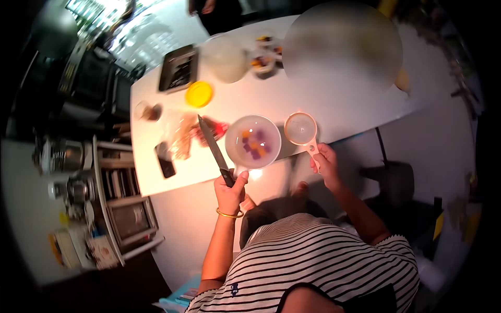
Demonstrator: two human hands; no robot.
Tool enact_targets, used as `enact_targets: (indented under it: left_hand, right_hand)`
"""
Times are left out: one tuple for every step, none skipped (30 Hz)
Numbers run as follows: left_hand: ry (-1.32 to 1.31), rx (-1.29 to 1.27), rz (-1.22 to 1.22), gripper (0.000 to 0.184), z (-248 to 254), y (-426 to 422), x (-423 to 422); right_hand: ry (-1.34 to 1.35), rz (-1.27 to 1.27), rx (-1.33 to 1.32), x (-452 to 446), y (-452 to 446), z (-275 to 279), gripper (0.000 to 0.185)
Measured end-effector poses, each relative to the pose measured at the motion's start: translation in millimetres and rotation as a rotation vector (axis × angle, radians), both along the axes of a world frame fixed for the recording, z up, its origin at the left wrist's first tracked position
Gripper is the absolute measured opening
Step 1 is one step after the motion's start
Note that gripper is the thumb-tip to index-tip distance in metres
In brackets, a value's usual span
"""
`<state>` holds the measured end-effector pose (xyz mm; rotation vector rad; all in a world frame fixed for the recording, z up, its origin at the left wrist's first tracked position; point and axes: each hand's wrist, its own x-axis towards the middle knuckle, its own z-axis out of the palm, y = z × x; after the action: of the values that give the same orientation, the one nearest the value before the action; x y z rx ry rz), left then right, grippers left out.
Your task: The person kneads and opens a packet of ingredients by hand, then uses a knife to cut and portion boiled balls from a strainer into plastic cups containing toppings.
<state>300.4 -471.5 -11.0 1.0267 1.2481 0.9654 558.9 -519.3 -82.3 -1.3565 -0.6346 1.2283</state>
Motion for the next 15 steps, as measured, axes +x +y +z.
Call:
enact_targets:
  left_hand:
    - [0.011, 0.004, 0.030, 0.029, 2, -6, -29]
    - [0.012, 0.015, 0.073, 0.029, 6, -11, -60]
    - [0.033, 0.009, 0.117, 0.031, 9, -17, -93]
    - [0.056, 0.007, 0.161, 0.033, 11, -22, -128]
    - [0.058, 0.021, 0.204, 0.033, 13, -24, -160]
    - [0.090, 0.054, 0.205, 0.031, 14, -28, -197]
    - [0.128, 0.087, 0.212, 0.029, 18, -37, -224]
    - [0.134, 0.088, 0.243, 0.028, 19, -44, -250]
    - [0.169, 0.167, 0.235, 0.028, 15, -50, -278]
    - [0.193, 0.190, 0.272, 0.026, 19, -58, -301]
    - [0.213, 0.205, 0.271, 0.025, 26, -70, -319]
    - [0.218, 0.134, 0.302, 0.023, 32, -83, -338]
    - [0.219, 0.066, 0.332, 0.020, 32, -77, -377]
    - [0.193, 0.074, 0.247, 0.020, 30, -80, -406]
    - [0.163, 0.098, 0.320, 0.017, 27, -82, -433]
  right_hand:
    - [0.007, 0.032, 0.022, -27, 6, -3, 0.009]
    - [-0.022, 0.096, 0.013, -57, 14, 12, 0.010]
    - [-0.024, 0.138, 0.026, -88, 19, 15, 0.010]
    - [0.012, 0.178, -0.007, -122, 25, 16, 0.011]
    - [0.047, 0.218, -0.041, -154, 31, 16, 0.012]
    - [0.061, 0.231, 0.029, -194, 36, 8, 0.012]
    - [0.066, 0.271, 0.037, -224, 33, 5, 0.012]
    - [0.039, 0.284, 0.046, -252, 37, 6, 0.012]
    - [0.010, 0.299, 0.060, -283, 44, 4, 0.013]
    - [0.053, 0.289, -0.002, -311, 45, -2, 0.013]
    - [0.087, 0.335, -0.007, -335, 37, 0, 0.015]
    - [0.117, 0.347, 0.003, -360, 28, 1, 0.015]
    - [0.139, 0.358, 0.017, -405, 46, -1, 0.015]
    - [0.170, 0.395, 0.010, -436, 46, -13, 0.013]
    - [0.199, 0.430, 0.027, -461, 56, -18, 0.012]
